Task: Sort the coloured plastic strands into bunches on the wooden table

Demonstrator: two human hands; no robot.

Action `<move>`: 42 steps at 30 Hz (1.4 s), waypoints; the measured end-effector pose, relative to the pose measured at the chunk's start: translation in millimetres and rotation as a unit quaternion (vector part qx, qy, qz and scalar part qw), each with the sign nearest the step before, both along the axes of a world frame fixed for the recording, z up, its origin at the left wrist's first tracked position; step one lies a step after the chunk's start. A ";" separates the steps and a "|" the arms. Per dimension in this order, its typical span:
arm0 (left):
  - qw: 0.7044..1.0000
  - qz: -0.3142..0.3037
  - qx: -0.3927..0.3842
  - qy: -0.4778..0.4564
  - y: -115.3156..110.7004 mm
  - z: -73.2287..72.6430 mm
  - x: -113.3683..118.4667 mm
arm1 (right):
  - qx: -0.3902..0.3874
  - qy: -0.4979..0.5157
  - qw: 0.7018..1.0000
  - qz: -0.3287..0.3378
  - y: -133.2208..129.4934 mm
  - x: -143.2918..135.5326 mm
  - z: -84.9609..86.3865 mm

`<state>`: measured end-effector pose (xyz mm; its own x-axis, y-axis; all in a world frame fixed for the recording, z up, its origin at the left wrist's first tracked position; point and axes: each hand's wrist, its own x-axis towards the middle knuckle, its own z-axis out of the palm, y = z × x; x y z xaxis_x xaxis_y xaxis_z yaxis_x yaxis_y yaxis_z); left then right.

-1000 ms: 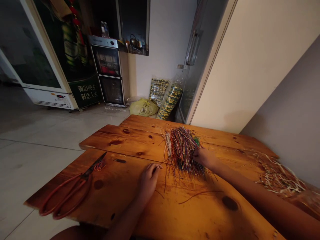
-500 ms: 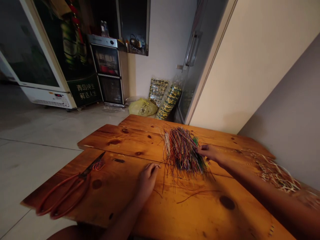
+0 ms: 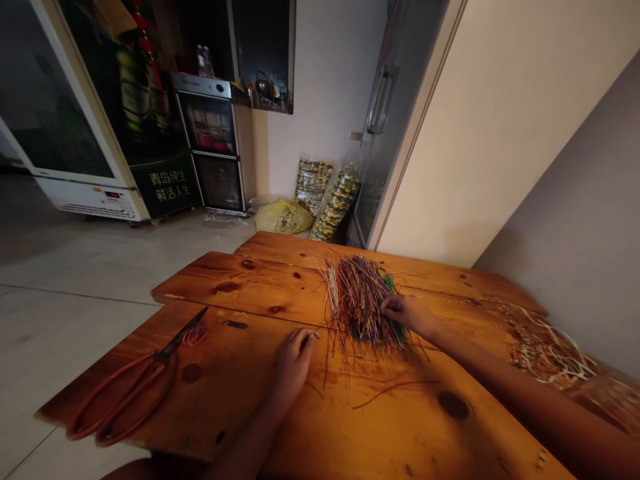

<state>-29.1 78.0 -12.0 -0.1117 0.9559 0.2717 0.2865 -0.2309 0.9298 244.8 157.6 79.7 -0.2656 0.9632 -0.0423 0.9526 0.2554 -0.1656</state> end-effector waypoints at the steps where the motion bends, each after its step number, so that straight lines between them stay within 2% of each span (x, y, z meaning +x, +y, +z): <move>1: 1.000 0.000 -0.001 0.001 0.4 -0.8 -0.1 | 0.005 -0.012 1.000 -0.004 -0.6 -1.8 1.1; 8: 1.000 -0.003 -0.002 -0.003 3.3 -6.8 -0.9 | 0.029 -0.074 0.995 -0.058 -0.1 -16.8 -2.8; 12: 1.000 -0.003 -0.004 -0.005 2.7 -7.4 -1.5 | 0.005 -0.048 0.997 -0.064 7.3 -18.4 -5.4; 15: 1.000 -0.005 0.001 -0.005 1.8 -7.0 -1.7 | -0.029 0.005 0.997 -0.066 14.6 -13.8 -0.4; 18: 1.000 -0.005 0.002 -0.004 1.3 -5.6 -1.2 | -0.068 0.075 0.991 -0.085 16.9 -7.6 12.2; 22: 1.000 -0.003 -0.002 -0.005 1.0 -4.1 -0.1 | -0.132 0.178 0.968 -0.120 7.0 2.3 35.2; 26: 1.000 -0.006 -0.004 -0.010 0.7 -4.5 0.0 | -0.170 0.253 0.943 -0.133 -5.8 26.7 56.9; 30: 1.000 -0.013 -0.001 -0.011 1.0 -6.4 -0.9 | -0.169 0.346 0.903 -0.192 -12.1 60.9 78.1; 33: 1.000 -0.011 0.004 -0.008 1.6 -8.3 -2.0 | -0.133 0.359 0.906 -0.180 -19.9 68.0 87.4; 35: 1.000 -0.007 0.004 -0.007 2.0 -8.9 -2.5 | -0.126 0.328 0.926 -0.140 -26.8 57.7 82.7; 38: 1.000 -0.005 -0.001 -0.003 2.5 -8.3 -2.7 | -0.136 0.230 0.962 -0.061 -33.9 29.4 58.4; 40: 1.000 -0.003 -0.005 0.000 2.5 -7.5 -2.8 | -0.086 0.139 0.986 -0.006 -34.6 12.3 38.8; 42: 1.000 -0.003 -0.009 0.001 2.4 -7.3 -3.1 | -0.030 0.054 0.998 0.013 -33.0 2.5 23.4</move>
<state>-32.2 80.4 -19.3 -0.1046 0.9615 0.2541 0.2874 -0.2154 0.9333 247.3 124.5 103.1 -0.2970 0.9523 -0.0704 0.9214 0.2665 -0.2827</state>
